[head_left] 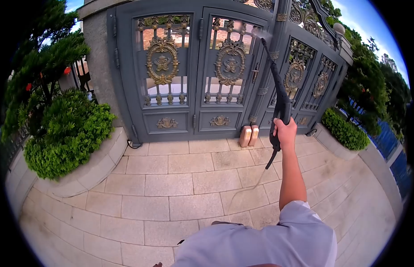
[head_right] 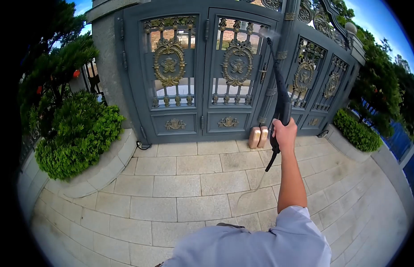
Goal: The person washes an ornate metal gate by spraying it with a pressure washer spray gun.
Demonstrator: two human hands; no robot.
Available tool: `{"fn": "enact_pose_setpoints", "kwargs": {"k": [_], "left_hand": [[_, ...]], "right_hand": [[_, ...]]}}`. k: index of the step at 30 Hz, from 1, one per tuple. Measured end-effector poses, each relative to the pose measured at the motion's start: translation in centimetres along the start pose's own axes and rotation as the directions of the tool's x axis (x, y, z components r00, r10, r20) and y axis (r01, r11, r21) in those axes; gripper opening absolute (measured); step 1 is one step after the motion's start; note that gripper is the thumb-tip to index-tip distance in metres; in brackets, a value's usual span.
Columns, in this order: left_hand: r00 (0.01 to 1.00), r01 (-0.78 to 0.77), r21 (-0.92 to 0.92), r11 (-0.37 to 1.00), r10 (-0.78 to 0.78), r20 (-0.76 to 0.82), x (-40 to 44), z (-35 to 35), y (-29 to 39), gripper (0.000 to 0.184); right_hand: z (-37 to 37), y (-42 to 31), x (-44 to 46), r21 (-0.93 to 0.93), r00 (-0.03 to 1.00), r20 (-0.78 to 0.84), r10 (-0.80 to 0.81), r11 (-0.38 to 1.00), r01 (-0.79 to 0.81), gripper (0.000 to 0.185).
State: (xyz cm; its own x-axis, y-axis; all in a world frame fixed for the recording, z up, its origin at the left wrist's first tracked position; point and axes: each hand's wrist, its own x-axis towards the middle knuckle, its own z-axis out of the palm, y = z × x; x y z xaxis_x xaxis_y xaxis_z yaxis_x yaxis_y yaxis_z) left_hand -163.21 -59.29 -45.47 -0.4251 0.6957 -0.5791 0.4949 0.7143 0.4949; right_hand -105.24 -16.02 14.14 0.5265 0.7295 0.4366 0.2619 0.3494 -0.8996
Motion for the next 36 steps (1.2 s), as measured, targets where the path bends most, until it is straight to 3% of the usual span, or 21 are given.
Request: {"fn": "enact_pose_setpoints", "kwargs": {"k": [3,7,12,15,18,22,23,27,30,32,33,36], "left_hand": [[0.996,0.092,-0.240,0.966,-0.090,0.018,0.3,0.2,0.8,0.043],[0.982,0.185,-0.494,0.850,-0.181,0.057,-0.6,0.4,2.3,0.045],[0.975,0.211,-0.566,0.797,-0.210,0.068,-1.7,1.2,3.1,0.047],[0.972,0.220,-0.552,0.805,-0.227,0.057,-2.5,1.6,1.9,0.048],[0.968,0.231,-0.509,0.829,-0.247,0.037,-2.6,1.0,0.5,0.049],[0.961,0.257,-0.470,0.844,-0.273,0.035,-1.9,-0.6,-0.1,0.051],[0.960,0.263,-0.472,0.841,-0.278,0.040,-1.5,-1.1,0.1,0.052],[0.952,0.294,-0.605,0.740,-0.285,0.115,1.9,-3.4,2.7,0.053],[0.965,0.261,-0.728,0.634,-0.172,0.196,6.2,-5.1,6.1,0.055],[0.972,0.218,-0.758,0.615,-0.067,0.224,9.1,-5.9,9.0,0.056],[0.966,0.258,-0.724,0.639,-0.193,0.174,8.8,-7.0,13.6,0.071],[0.992,0.111,-0.708,0.697,-0.117,0.041,9.0,-8.6,21.3,0.067]], "right_hand": [[0.5,-3.1,0.7,-0.029,0.996,0.050,-0.076,0.997,0.077,0.017],[2.8,-1.7,-0.5,-0.116,0.995,0.098,-0.032,0.992,0.043,0.018],[6.0,5.5,-6.0,-0.120,0.941,0.278,0.193,0.979,-0.165,0.010],[6.9,7.0,-8.2,-0.044,0.833,0.360,0.420,0.899,-0.435,0.006],[8.9,6.1,-8.8,-0.061,0.799,0.408,0.442,0.886,-0.460,0.010],[12.1,3.3,-7.2,0.043,0.859,0.424,0.286,0.941,-0.335,0.011],[12.8,2.2,-6.5,0.009,0.879,0.434,0.198,0.975,-0.224,0.013],[16.3,-2.7,-3.2,0.065,0.930,0.364,0.054,0.994,-0.083,0.018],[18.8,-3.8,-1.6,0.145,0.928,0.374,0.009,0.987,-0.068,0.021],[20.3,-3.6,-1.3,0.130,0.925,0.380,-0.002,0.990,-0.051,0.022],[20.8,-2.9,-1.3,0.088,0.918,0.397,-0.001,0.995,-0.037,0.023],[21.8,0.6,-1.6,0.081,0.911,0.412,0.034,0.994,-0.073,0.021]]}}
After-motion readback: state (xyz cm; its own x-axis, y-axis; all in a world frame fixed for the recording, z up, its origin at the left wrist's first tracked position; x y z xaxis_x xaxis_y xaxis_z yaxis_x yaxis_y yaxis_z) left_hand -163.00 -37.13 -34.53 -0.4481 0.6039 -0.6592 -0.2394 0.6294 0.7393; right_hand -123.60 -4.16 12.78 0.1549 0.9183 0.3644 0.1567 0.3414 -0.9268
